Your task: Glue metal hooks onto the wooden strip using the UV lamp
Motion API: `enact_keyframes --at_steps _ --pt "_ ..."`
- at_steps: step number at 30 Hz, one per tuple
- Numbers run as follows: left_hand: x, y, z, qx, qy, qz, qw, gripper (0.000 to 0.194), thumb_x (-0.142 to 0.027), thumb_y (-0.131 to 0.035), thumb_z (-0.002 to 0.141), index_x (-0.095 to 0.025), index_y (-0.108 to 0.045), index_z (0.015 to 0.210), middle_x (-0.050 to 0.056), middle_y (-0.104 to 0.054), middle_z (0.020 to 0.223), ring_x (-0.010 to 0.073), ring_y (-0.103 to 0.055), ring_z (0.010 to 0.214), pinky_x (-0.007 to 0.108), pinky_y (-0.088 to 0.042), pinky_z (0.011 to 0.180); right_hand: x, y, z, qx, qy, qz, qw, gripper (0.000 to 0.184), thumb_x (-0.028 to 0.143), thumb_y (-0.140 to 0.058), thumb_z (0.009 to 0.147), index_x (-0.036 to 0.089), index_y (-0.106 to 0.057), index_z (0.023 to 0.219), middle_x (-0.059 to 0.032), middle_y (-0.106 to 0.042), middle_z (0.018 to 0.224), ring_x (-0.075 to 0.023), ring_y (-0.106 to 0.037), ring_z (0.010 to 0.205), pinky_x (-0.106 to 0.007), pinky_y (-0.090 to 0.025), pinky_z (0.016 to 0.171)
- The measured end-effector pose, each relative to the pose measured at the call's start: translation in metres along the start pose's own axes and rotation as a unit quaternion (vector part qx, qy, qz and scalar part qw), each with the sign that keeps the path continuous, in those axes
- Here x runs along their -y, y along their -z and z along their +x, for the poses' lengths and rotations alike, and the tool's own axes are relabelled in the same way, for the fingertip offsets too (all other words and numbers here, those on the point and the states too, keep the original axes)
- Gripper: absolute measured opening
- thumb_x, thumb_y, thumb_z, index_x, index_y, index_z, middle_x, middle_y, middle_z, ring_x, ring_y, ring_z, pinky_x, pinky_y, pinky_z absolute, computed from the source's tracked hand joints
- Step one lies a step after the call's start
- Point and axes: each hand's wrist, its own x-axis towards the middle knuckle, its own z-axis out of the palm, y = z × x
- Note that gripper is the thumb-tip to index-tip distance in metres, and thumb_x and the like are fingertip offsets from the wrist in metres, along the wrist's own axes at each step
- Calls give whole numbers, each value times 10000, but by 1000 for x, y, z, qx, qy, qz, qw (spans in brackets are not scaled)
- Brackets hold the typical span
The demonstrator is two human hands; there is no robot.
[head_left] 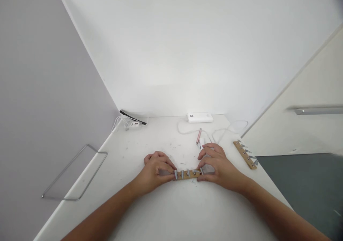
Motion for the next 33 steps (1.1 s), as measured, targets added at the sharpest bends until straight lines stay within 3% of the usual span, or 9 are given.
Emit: enact_keyframes --at_steps 6,12,17,21,27,33 --pt "3 -3 0 -18 11 -17 1000 78 -308 -778 845 -294 -781 768 -32 -806 873 233 -628 1025 473 -333 1094 -1 -1 0 7 -4 9 1000 271 528 -847 793 308 -757 924 -36 -641 1175 -343 -384 1408 -561 -350 1153" --pt "2 -2 1 -87 -9 -81 993 147 -372 -761 867 -255 -800 787 38 -790 855 232 -674 944 393 -515 915 -1 0 0 8 4 4 1000 306 547 -837 796 311 -742 966 -43 -636 1191 -339 -404 1387 -557 -352 1150" --pt "-6 1 -1 -122 -12 -110 986 95 -302 -777 847 -239 -802 781 60 -781 856 239 -676 926 380 -562 850 -6 7 1 0 34 0 999 573 619 -869 713 297 -697 1154 -88 -613 1276 -359 -434 1354 -559 -390 1124" --pt "-10 3 -3 -141 -20 -118 983 64 -220 -751 838 -237 -812 828 63 -781 879 233 -683 911 361 -574 819 -10 20 0 -23 27 -11 999 543 564 -817 802 294 -656 1245 -107 -593 1330 -344 -465 1344 -528 -421 1106" --pt "-9 3 -3 -150 -37 -108 982 61 -205 -748 833 -242 -796 835 50 -797 884 231 -700 908 365 -579 835 -14 29 1 -110 -61 -52 991 282 443 -605 978 268 -650 1194 -91 -662 1158 -287 -636 1084 -443 -513 921" --pt "-6 1 -2 -144 -54 -65 986 35 -284 -767 843 -253 -784 847 47 -806 881 246 -694 932 415 -533 911 -2 21 11 -155 -230 -14 961 364 550 -500 996 252 -623 1165 -37 -687 956 -192 -638 709 -329 -478 629"
